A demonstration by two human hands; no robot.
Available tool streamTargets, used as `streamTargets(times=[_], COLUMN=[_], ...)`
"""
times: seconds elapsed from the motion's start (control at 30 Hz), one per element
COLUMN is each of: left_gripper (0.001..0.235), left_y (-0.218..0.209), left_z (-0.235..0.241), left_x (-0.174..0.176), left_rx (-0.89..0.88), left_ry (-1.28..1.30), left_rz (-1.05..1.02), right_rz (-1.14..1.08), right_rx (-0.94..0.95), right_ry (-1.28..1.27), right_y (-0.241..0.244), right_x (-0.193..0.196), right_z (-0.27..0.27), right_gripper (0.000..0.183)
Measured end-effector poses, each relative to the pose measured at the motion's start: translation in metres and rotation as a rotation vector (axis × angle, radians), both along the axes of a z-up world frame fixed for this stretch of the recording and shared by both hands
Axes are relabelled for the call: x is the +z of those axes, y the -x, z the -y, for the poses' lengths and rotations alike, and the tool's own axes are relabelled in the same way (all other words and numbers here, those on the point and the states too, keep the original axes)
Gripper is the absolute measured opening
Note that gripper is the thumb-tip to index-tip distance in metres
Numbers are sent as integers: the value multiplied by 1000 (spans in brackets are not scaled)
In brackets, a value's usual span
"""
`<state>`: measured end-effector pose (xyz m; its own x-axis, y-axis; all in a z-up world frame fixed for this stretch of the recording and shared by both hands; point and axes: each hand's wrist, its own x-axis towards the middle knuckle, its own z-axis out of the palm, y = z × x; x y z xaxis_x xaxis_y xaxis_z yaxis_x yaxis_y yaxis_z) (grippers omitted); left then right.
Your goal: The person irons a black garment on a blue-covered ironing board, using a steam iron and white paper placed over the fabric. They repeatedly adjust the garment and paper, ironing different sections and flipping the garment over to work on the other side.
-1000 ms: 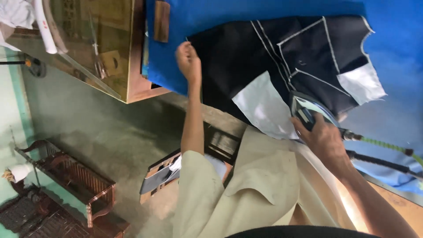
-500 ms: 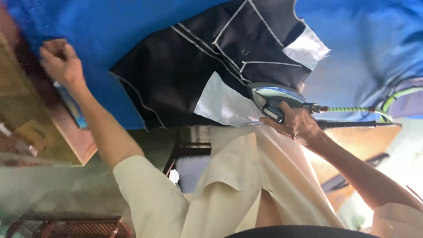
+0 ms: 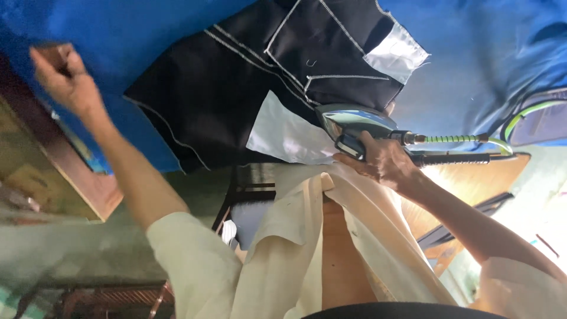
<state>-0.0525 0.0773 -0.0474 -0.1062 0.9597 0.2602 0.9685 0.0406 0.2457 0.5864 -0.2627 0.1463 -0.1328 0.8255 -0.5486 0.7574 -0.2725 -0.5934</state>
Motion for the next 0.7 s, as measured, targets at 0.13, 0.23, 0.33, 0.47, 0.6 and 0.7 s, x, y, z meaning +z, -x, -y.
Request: streamTargets(times=[0.13, 0.23, 0.33, 0.47, 0.6, 0.7], left_gripper=[58, 54, 13, 54, 63, 59], left_y=[-146, -274, -378, -370, -377, -383], left_z=[60, 126, 155, 230, 274, 274], left_x=[113, 207, 276, 164, 147, 144], left_rx=[-343, -504, -886, -1000, -933, -966], left_ry=[39, 192, 220, 66, 178, 193], left_rz=[583, 393, 515, 525, 169, 20], right_rz=[10, -4, 2, 42, 24, 48], right_rx=[-68, -27, 33, -16, -8, 19], right_ry=[278, 189, -30, 26, 147, 112], right_y=[10, 5, -11, -38, -46, -33], right_x=[32, 40, 22, 15, 24, 23], right_z=[-26, -21, 7, 41, 40, 36], right_gripper=[59, 57, 57, 60, 63, 62])
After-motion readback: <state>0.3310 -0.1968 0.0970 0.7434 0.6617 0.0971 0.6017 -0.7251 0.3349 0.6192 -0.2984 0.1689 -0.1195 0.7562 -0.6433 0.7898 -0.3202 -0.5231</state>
